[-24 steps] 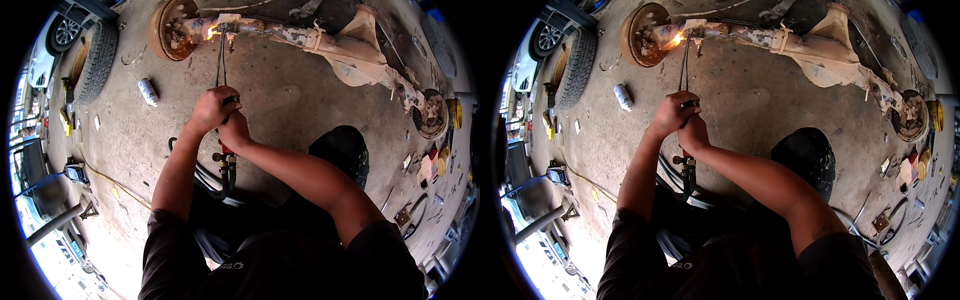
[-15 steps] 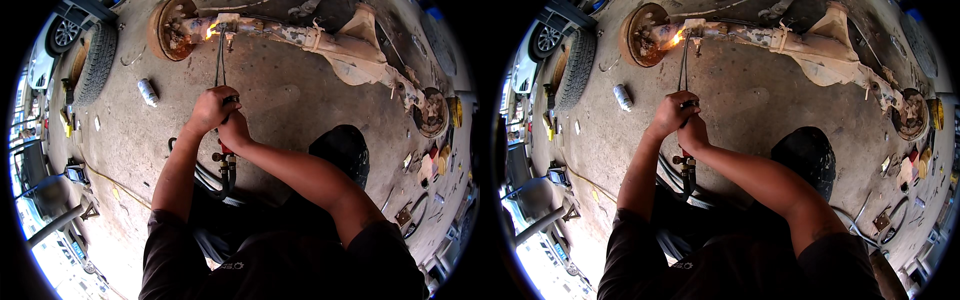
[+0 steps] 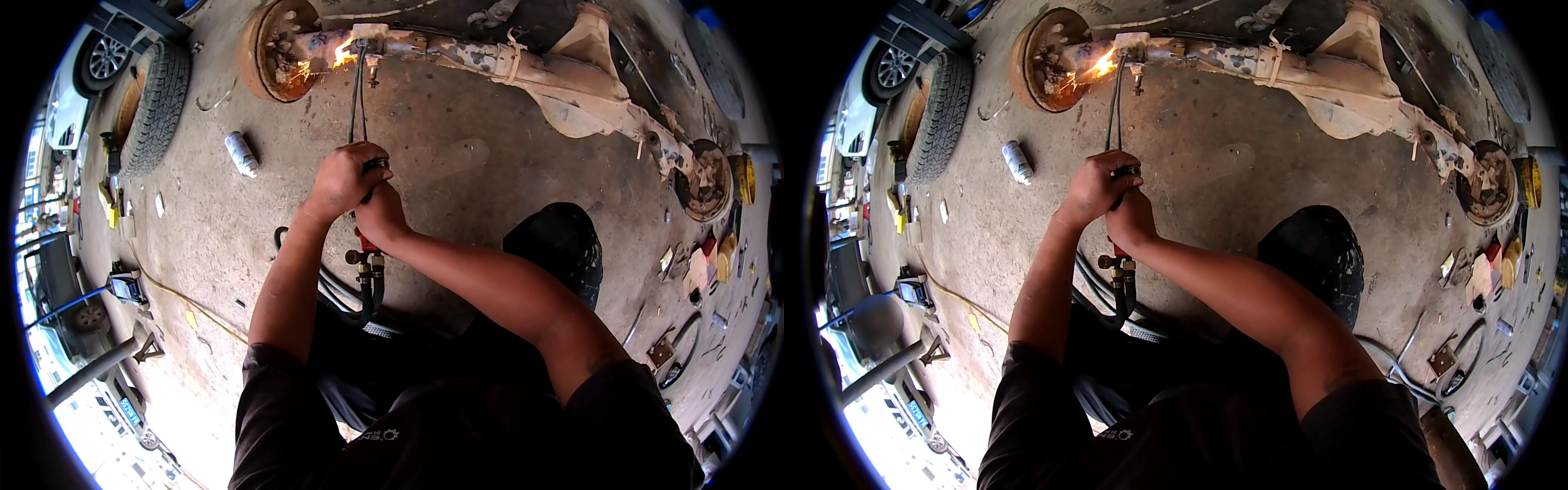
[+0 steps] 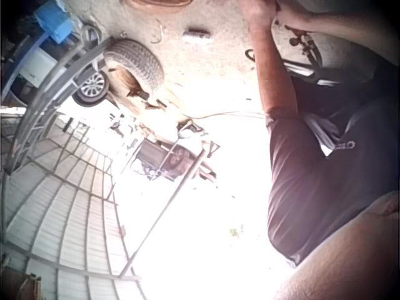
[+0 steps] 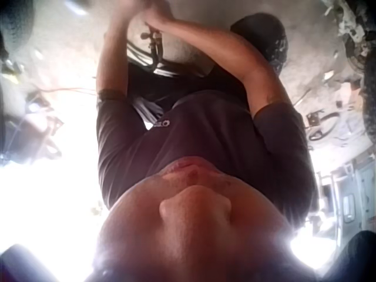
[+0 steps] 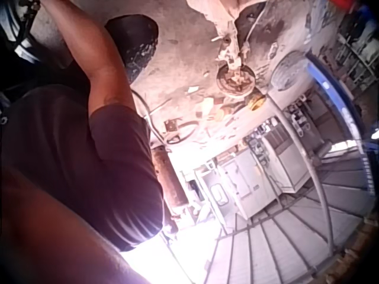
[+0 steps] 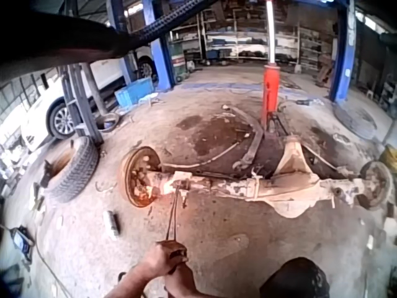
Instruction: The person uses a handheld cutting torch to heat a rusty metal axle assembly. They repeatedly apply the flame to the joint and strike the heated area with a hammer to break the metal apart. The task involves alternating between heating and hammering to remove a component from the axle.
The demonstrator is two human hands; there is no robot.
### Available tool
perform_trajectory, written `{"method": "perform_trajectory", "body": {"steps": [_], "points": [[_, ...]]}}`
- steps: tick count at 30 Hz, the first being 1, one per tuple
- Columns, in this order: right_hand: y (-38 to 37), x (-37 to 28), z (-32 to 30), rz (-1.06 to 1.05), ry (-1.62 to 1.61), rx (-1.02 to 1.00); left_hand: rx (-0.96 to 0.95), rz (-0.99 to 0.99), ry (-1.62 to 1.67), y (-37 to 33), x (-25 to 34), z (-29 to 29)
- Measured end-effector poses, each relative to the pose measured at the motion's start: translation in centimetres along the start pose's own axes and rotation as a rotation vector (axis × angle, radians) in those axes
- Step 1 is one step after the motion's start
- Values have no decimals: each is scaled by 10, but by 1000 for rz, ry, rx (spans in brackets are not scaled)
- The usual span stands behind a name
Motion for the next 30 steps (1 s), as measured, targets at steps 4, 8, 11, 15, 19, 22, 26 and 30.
{"method": "perform_trajectory", "body": {"steps": [4,8,11,15,19,22,26,30], "points": [[0,3,0,13,5,0,-7,-11,-7,0,0,1],[-1,4,0,9,22,-9,6,1,-27,1,2,1],[-1,8,0,22,-4,-10,-8,-23,-11,0,0,4],[-1,8,0,33,-8,-30,-14,-31,-46,0,3,3],[-2,8,-1,1,-22,-34,-14,-22,-53,-1,1,6],[-1,5,-1,-7,-28,-41,-9,-30,-52,0,0,5],[0,4,-1,20,-52,-38,-17,-31,-75,-1,0,6],[0,5,-3,15,-54,-35,-14,-19,-83,-1,4,6]]}}
Point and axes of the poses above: each hand's wrist, its own y-axis away from the middle knuckle, its own z-axis out of the palm, x = y × z, the point moved 10 cm from there along -y, towards the middle knuckle, and after that the axes turned 11 degrees about -z, right-handed, at the moved point
